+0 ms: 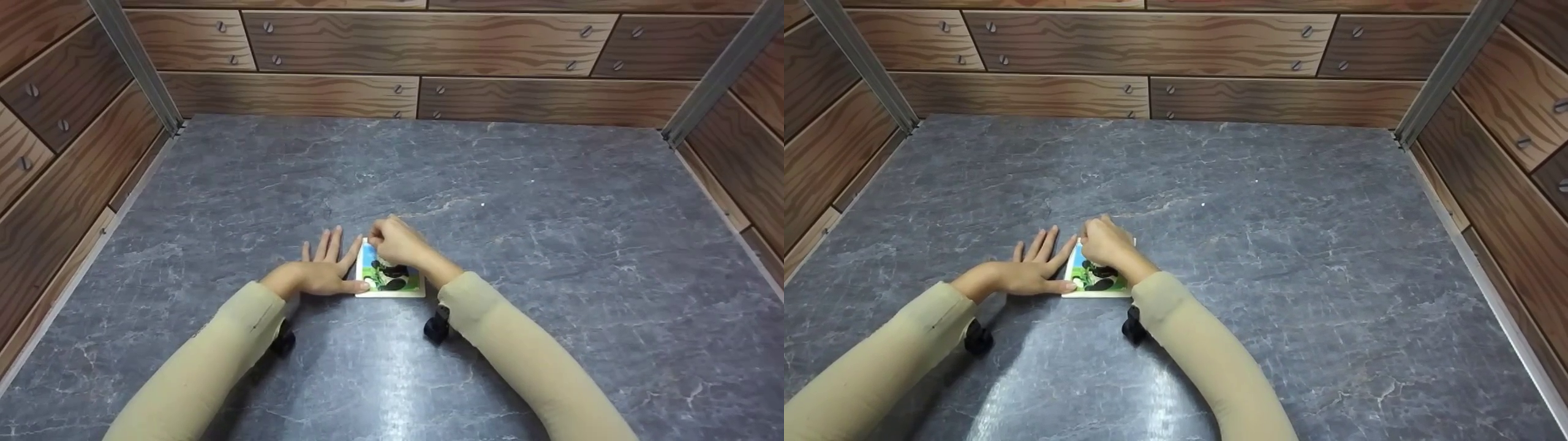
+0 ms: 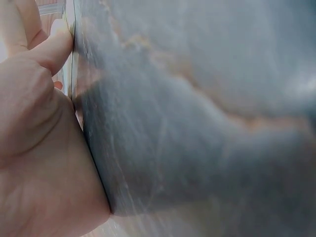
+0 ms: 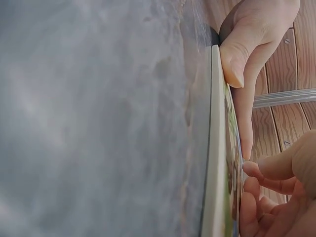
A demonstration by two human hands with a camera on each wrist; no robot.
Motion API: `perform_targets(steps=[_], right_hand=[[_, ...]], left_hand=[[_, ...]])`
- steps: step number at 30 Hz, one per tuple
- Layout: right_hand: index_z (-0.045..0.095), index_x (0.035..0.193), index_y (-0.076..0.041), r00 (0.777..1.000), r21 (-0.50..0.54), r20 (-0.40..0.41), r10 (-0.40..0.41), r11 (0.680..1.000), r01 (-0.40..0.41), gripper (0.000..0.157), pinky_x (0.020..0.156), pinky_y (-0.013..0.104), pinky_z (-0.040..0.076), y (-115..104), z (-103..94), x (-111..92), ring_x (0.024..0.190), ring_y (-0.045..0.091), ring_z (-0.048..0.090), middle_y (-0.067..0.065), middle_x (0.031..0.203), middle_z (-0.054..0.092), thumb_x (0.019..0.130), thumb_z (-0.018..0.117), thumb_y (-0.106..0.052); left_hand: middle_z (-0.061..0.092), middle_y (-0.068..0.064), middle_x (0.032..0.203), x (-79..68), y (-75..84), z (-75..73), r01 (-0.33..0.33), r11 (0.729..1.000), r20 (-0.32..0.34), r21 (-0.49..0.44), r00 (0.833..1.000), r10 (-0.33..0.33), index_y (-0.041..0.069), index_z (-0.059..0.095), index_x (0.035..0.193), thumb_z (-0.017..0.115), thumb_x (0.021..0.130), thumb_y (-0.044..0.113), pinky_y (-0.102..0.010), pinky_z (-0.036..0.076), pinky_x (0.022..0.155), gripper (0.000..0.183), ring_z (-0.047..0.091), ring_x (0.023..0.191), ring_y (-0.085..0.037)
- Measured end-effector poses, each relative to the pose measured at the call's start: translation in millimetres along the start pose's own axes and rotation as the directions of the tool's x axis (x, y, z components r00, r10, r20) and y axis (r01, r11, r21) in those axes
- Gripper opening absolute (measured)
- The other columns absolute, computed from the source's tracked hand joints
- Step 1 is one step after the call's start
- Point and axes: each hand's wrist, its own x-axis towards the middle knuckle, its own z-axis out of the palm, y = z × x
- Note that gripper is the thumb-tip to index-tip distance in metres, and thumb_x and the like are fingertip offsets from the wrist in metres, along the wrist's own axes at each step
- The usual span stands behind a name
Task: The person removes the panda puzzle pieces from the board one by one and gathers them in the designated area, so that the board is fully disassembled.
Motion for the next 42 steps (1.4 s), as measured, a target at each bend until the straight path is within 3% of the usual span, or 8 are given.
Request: perform_targets(steps=[7, 9, 11, 13, 21, 32, 39, 42], right_hand=[[0.063, 0.088, -0.010, 1.000, -0.008, 0.001, 0.013, 1.000, -0.013, 0.010, 0.083, 0.042, 0.043, -0.2, 0.7, 0.7, 0.116, 0.027, 0.048, 0.005, 0.089, 0.058, 0.091, 0.056, -0.016], [0.062, 0.088, -0.010, 1.000, -0.015, 0.005, 0.010, 1.000, -0.010, 0.011, 0.078, 0.040, 0.044, 0.3, 1.1, 0.9, 0.104, 0.024, 0.053, 0.004, 0.088, 0.057, 0.092, 0.055, -0.017], [0.061, 0.088, -0.010, 1.000, -0.013, 0.009, 0.010, 1.000, -0.010, 0.011, 0.076, 0.038, 0.043, 1.1, 1.4, 0.8, 0.102, 0.023, 0.052, 0.003, 0.086, 0.057, 0.093, 0.054, -0.017], [0.060, 0.088, -0.011, 1.000, -0.008, 0.017, 0.011, 1.000, -0.010, 0.011, 0.069, 0.035, 0.042, 1.7, 1.6, 0.2, 0.086, 0.020, 0.052, 0.003, 0.086, 0.054, 0.093, 0.053, -0.017], [0.059, 0.093, -0.011, 1.000, 0.020, 0.019, 0.020, 1.000, -0.021, 0.009, 0.068, 0.032, 0.041, 3.0, 1.2, -2.1, 0.077, 0.017, 0.048, 0.003, 0.091, 0.050, 0.093, 0.054, -0.018], [0.062, 0.097, -0.008, 1.000, 0.149, 0.004, 0.002, 0.989, -0.002, 0.011, 0.069, 0.029, 0.042, 7.6, 1.2, -1.6, 0.078, 0.016, 0.051, 0.003, 0.092, 0.057, 0.094, 0.053, -0.013], [0.066, 0.093, -0.004, 1.000, 0.278, -0.022, -0.010, 0.960, 0.016, 0.009, 0.065, 0.026, 0.044, 12.4, -0.1, -2.1, 0.072, 0.014, 0.053, 0.004, 0.083, 0.061, 0.091, 0.058, -0.007], [0.065, 0.089, -0.002, 1.000, 0.359, -0.023, -0.018, 0.933, 0.026, 0.005, 0.057, 0.023, 0.042, 15.0, -1.6, -3.4, 0.065, 0.012, 0.051, 0.003, 0.078, 0.059, 0.089, 0.060, -0.006]], left_hand=[[-0.040, -0.010, 0.142, 0.4, -0.9, 0.4, 0.000, 1.000, -0.011, -0.001, 1.000, 0.000, 0.033, -0.024, 0.142, 0.033, 0.078, 0.079, -0.058, -0.021, 0.099, 0.098, -0.037, 0.128, -0.028], [-0.040, -0.010, 0.142, 0.3, -0.5, 0.2, 0.005, 1.000, -0.010, 0.000, 1.000, -0.005, 0.033, -0.024, 0.142, 0.033, 0.079, 0.079, -0.058, -0.021, 0.099, 0.097, -0.037, 0.128, -0.028], [-0.040, -0.010, 0.142, 0.1, 0.5, -0.1, 0.007, 1.000, -0.016, -0.016, 1.000, -0.008, 0.032, -0.023, 0.143, 0.032, 0.082, 0.076, -0.058, -0.022, 0.098, 0.093, -0.037, 0.128, -0.028], [-0.040, -0.009, 0.141, 0.0, 2.4, -0.6, 0.017, 0.999, -0.023, -0.033, 1.000, -0.018, 0.032, -0.021, 0.143, 0.030, 0.085, 0.073, -0.058, -0.023, 0.097, 0.088, -0.038, 0.127, -0.027], [-0.040, -0.005, 0.142, 2.9, 6.8, -0.5, 0.072, 0.997, -0.047, -0.041, 0.996, -0.074, 0.033, -0.019, 0.144, 0.024, 0.089, 0.070, -0.060, -0.023, 0.096, 0.079, -0.040, 0.126, -0.028], [-0.036, -0.009, 0.145, 4.0, 7.3, 2.3, 0.074, 0.997, -0.083, -0.025, 0.994, -0.076, 0.029, -0.016, 0.147, 0.022, 0.091, 0.067, -0.061, -0.023, 0.096, 0.078, -0.036, 0.128, -0.029], [-0.039, -0.007, 0.143, 6.7, 6.5, 1.0, 0.071, 0.997, -0.070, -0.031, 0.995, -0.073, 0.032, -0.018, 0.145, 0.022, 0.090, 0.068, -0.061, -0.023, 0.095, 0.077, -0.039, 0.127, -0.029], [-0.039, -0.007, 0.143, 5.8, 6.4, 0.5, 0.072, 0.997, -0.070, -0.032, 0.995, -0.074, 0.033, -0.018, 0.145, 0.023, 0.090, 0.068, -0.061, -0.023, 0.095, 0.077, -0.039, 0.127, -0.029]])
